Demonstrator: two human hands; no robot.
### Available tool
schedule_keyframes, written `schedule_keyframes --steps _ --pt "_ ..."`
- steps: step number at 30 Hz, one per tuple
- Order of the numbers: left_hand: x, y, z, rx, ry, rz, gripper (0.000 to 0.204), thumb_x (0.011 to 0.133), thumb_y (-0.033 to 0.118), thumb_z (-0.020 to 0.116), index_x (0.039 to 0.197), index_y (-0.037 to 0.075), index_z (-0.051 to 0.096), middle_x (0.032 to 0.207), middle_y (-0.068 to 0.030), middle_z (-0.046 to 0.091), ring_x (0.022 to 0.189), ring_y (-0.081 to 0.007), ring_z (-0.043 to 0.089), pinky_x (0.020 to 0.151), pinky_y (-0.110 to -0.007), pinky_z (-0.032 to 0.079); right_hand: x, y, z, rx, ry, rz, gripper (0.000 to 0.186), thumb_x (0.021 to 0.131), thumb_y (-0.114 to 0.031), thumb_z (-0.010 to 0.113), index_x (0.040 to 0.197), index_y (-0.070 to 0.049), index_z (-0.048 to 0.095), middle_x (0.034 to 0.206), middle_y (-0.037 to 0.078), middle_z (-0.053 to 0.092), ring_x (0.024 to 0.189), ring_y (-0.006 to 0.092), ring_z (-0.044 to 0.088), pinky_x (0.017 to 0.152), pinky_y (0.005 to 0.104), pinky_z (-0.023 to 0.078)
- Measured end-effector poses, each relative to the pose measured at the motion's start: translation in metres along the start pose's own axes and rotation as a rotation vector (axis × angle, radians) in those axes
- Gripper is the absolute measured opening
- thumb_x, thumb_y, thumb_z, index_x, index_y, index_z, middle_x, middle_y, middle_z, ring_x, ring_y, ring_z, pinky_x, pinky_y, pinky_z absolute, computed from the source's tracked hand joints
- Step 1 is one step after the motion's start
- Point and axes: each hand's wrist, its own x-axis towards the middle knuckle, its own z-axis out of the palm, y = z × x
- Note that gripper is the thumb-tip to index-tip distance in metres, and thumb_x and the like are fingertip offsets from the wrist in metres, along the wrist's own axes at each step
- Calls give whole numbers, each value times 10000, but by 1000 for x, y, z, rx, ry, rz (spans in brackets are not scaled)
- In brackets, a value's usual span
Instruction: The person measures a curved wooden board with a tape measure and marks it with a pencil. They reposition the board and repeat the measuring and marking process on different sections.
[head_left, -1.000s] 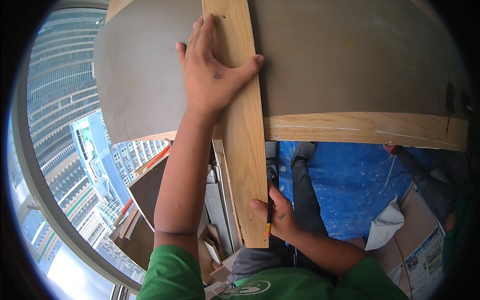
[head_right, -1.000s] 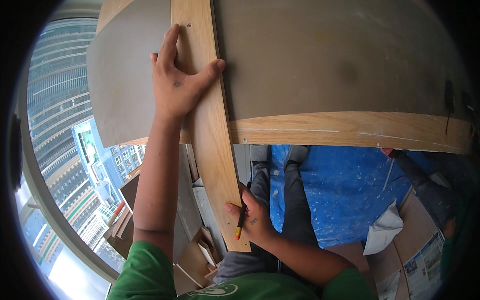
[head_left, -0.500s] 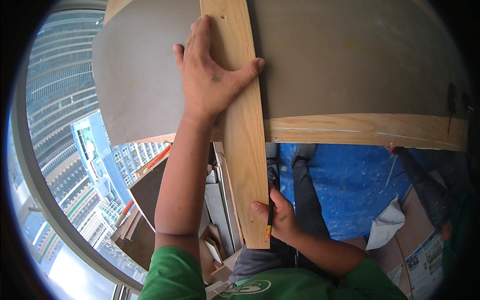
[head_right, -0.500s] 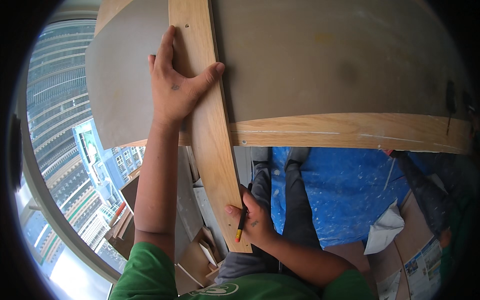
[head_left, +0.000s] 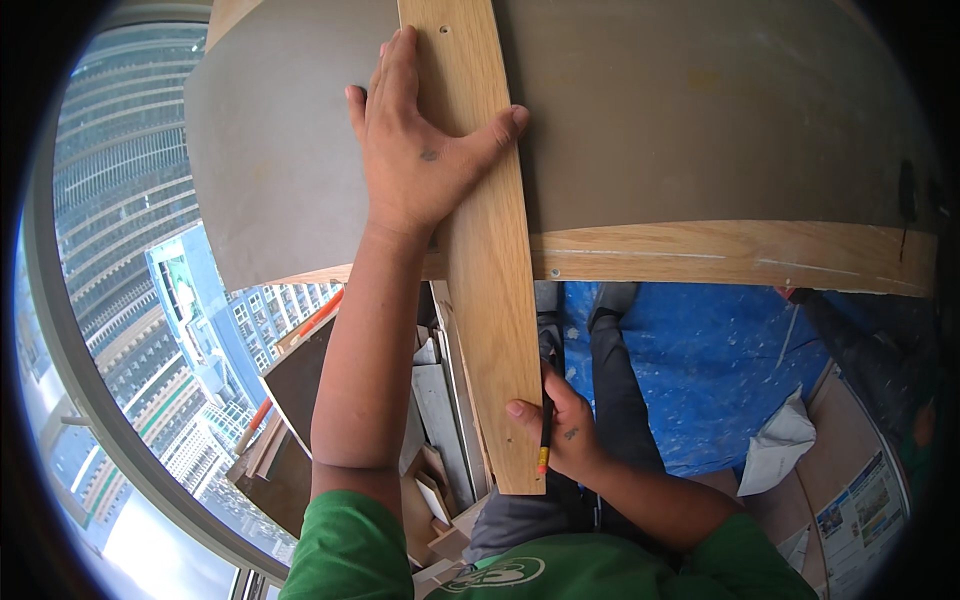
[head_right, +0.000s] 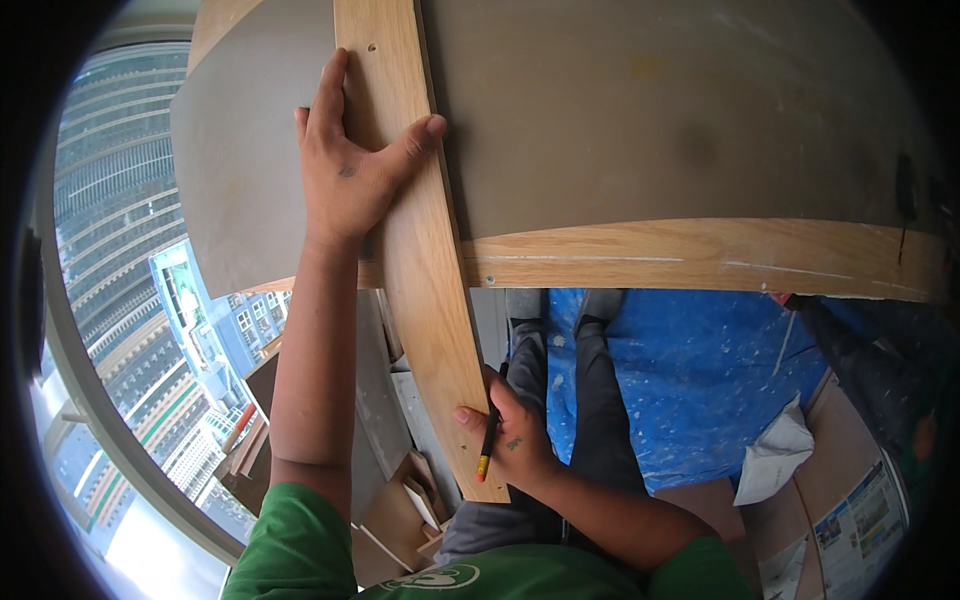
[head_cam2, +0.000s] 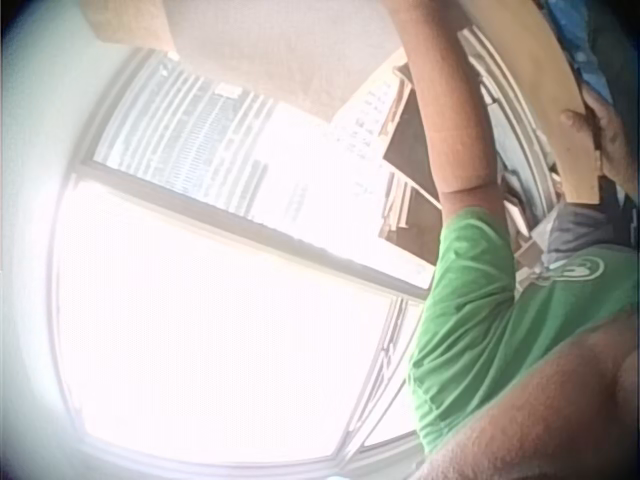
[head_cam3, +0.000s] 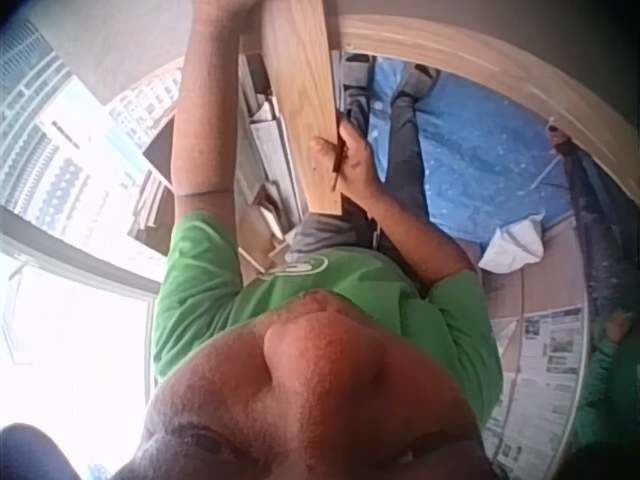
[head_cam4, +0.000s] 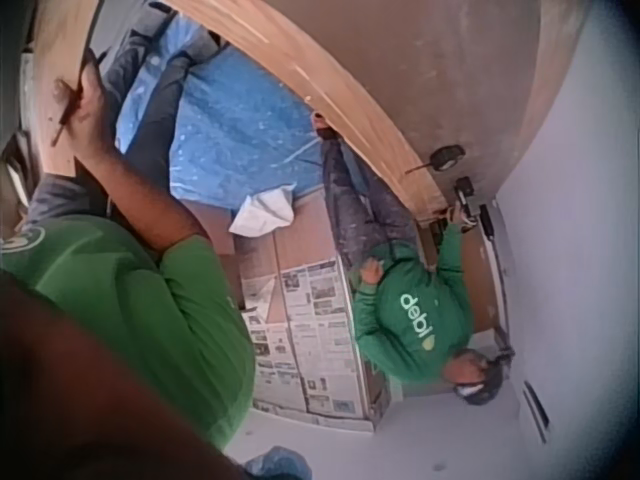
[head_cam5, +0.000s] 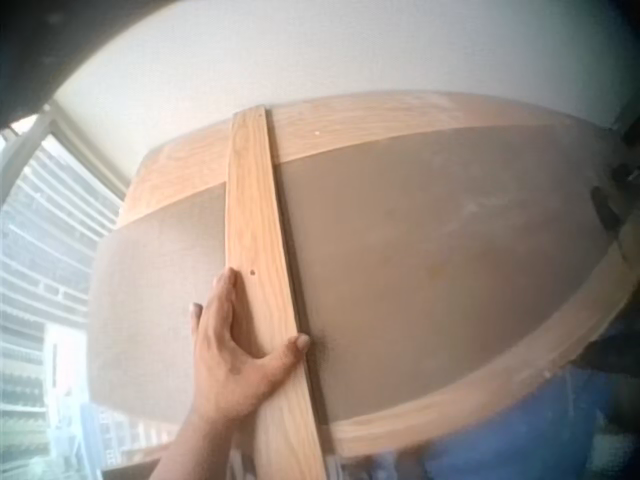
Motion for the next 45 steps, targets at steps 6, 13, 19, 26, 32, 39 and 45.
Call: schedule_keyframes --steps 6,13,19,26,32,39,45 --pt "4 -4 0 -334 1 -84 948 894 461 744 1564 -83 350 1460 -253 557 1437 -363 473 1270 -561 2 0 7 -1 -16 -2 -18 449 1039 -189 665 1417 7 525 1146 142 706 1043 205 696 924 326 525" --pt "5 3 -1 -171 -26 -74 1124 775 544 841 1574 -65 336 1472 -239 546 1404 -356 506 1274 -566 36 1 2 -2 -2 -4 -17 456 1041 -190 658 1428 6 518 1145 156 711 1045 205 701 920 324 528" --pt "7 3 2 -40 -7 -95 1244 672 611 884 1561 -75 349 1444 -254 566 1387 -363 527 1272 -574 115 1 1 -2 -8 -8 -17 462 1037 -178 658 1432 12 514 1145 158 712 1045 205 702 922 324 530" --pt "3 7 -1 -63 49 -101 1193 659 579 900 1523 -88 417 1239 -255 663 1193 -347 654 1267 -542 170 0 3 -5 -3 -33 6 472 1039 -176 658 1448 4 506 1181 157 703 1086 196 687 946 320 518" --pt "2 5 -1 -91 79 -95 1153 660 531 919 1502 -97 444 1004 -177 696 1075 -320 685 1249 -466 239 2 4 -7 -2 -40 -11 466 1041 -175 656 1447 -2 507 1176 156 708 1083 208 696 946 324 519" --pt "0 -1 0 -97 137 -62 1135 667 532 918 1494 -92 455 1085 -210 718 1060 -308 681 1218 -427 301 3 1 -8 -8 -50 -24 453 1040 -174 653 1436 -1 517 1186 159 709 1091 218 697 949 329 520" --pt "0 4 -1 -91 93 -109 1128 680 530 916 1499 -92 452 1157 -224 705 1104 -316 666 1215 -426 306 2 2 -9 -4 -50 -8 467 1042 -184 654 1444 4 511 1209 162 706 1109 220 695 962 326 517"
